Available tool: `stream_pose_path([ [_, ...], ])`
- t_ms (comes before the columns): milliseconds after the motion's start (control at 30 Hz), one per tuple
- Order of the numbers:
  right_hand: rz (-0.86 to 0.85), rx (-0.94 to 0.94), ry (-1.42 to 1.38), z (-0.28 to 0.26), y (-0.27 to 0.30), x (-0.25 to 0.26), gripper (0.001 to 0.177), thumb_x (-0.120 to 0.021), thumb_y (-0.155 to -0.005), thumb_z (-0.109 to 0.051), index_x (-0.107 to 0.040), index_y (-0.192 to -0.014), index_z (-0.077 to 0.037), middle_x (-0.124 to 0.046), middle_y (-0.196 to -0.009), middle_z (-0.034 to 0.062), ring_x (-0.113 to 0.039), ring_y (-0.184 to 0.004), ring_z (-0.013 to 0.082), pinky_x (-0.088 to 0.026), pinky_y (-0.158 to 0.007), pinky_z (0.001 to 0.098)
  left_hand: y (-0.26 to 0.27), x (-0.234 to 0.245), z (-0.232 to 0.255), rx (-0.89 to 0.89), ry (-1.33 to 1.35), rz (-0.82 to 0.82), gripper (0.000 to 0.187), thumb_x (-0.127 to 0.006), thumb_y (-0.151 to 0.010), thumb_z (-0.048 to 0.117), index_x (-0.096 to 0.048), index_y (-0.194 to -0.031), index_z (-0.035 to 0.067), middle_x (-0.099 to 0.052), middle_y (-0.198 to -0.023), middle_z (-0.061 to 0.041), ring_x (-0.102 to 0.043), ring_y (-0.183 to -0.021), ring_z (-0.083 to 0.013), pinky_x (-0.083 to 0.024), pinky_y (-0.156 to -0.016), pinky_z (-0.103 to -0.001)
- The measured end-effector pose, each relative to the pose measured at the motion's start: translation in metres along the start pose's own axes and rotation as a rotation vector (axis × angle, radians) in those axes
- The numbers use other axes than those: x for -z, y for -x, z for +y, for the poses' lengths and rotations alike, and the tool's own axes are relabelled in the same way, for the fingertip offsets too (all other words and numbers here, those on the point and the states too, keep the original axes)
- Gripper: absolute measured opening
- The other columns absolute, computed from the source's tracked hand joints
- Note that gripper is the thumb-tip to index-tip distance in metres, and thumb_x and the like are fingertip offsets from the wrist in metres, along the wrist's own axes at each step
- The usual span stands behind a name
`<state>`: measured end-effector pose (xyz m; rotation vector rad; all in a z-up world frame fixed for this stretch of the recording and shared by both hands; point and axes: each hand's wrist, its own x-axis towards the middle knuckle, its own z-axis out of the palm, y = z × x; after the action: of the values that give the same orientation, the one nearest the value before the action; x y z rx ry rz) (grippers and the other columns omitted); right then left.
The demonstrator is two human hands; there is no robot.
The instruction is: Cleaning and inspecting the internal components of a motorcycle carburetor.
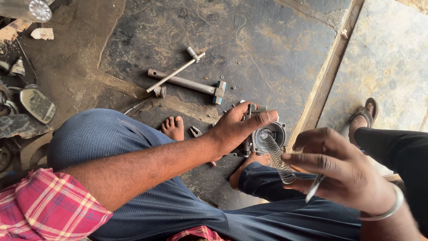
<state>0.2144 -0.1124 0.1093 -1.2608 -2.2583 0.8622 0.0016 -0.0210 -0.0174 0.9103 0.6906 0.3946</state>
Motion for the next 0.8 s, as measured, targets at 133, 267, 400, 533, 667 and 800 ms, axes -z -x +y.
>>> stream_pose_path([
  [133, 0.144, 0.046, -0.033, -0.006, 0.0, -0.011, 0.04, -0.089, -0.074, -0.022, -0.076, -0.111, -0.012, -0.067, -0.107, 0.0062, -0.074, -0.091, 0.014, -0.06, -0.072, 0.0247, 0.0, -0.001, 0.001, 0.03, -0.062, 0.014, 0.083, -0.067, -0.079, 0.073, -0.06, -0.12, 0.001, -0.07, -0.099, -0.009, -0.071, -0.097, -0.0153, -0.06, -0.085, -0.029],
  [267, 0.263, 0.063, -0.04, -0.006, -0.007, -0.015, 0.03, -0.086, -0.077, -0.017, -0.075, -0.104, -0.01, -0.07, -0.099, 0.0057, -0.075, -0.09, 0.0133, -0.062, -0.07, 0.0247, 0.001, -0.002, 0.001, 0.035, -0.07, -0.001, 0.086, -0.067, -0.076, 0.075, -0.059, -0.122, 0.002, -0.069, -0.102, -0.011, -0.07, -0.101, -0.0166, -0.059, -0.089, -0.03],
  [400, 0.291, 0.02, 0.001, -0.002, -0.014, -0.018, 0.031, -0.086, -0.076, -0.015, -0.076, -0.104, -0.008, -0.072, -0.097, 0.0074, -0.075, -0.091, 0.0154, -0.062, -0.072, 0.0266, 0.004, -0.002, 0.006, 0.025, -0.072, -0.032, 0.087, -0.068, -0.075, 0.076, -0.062, -0.119, 0.0, -0.069, -0.102, -0.012, -0.07, -0.1, -0.0175, -0.058, -0.087, -0.031],
  [533, 0.285, -0.045, 0.05, 0.005, -0.016, -0.024, 0.033, -0.087, -0.074, -0.015, -0.076, -0.104, -0.005, -0.072, -0.098, 0.0094, -0.075, -0.091, 0.0184, -0.061, -0.073, 0.0293, 0.004, -0.003, 0.004, 0.011, -0.07, -0.054, 0.087, -0.071, -0.073, 0.076, -0.06, -0.118, 0.002, -0.067, -0.101, -0.012, -0.07, -0.1, -0.0191, -0.06, -0.085, -0.033],
  [667, 0.299, -0.106, 0.069, 0.018, -0.013, -0.031, 0.033, -0.088, -0.074, -0.016, -0.075, -0.103, -0.006, -0.071, -0.1, 0.0088, -0.074, -0.091, 0.018, -0.06, -0.073, 0.0291, 0.005, -0.003, 0.005, 0.011, -0.118, -0.1, 0.097, -0.071, -0.07, 0.08, -0.057, -0.125, 0.002, -0.065, -0.105, -0.013, -0.07, -0.106, -0.019, -0.062, -0.091, -0.033],
  [800, 0.325, -0.151, 0.092, 0.019, -0.015, -0.035, 0.034, -0.089, -0.073, -0.018, -0.077, -0.103, -0.009, -0.07, -0.096, 0.0068, -0.073, -0.087, 0.0157, -0.058, -0.07, 0.0276, 0.012, -0.006, 0.013, 0.065, -0.131, -0.143, 0.109, -0.072, -0.059, 0.082, -0.045, -0.133, 0.006, -0.066, -0.104, -0.013, -0.07, -0.107, -0.0204, -0.062, -0.092, -0.035],
])
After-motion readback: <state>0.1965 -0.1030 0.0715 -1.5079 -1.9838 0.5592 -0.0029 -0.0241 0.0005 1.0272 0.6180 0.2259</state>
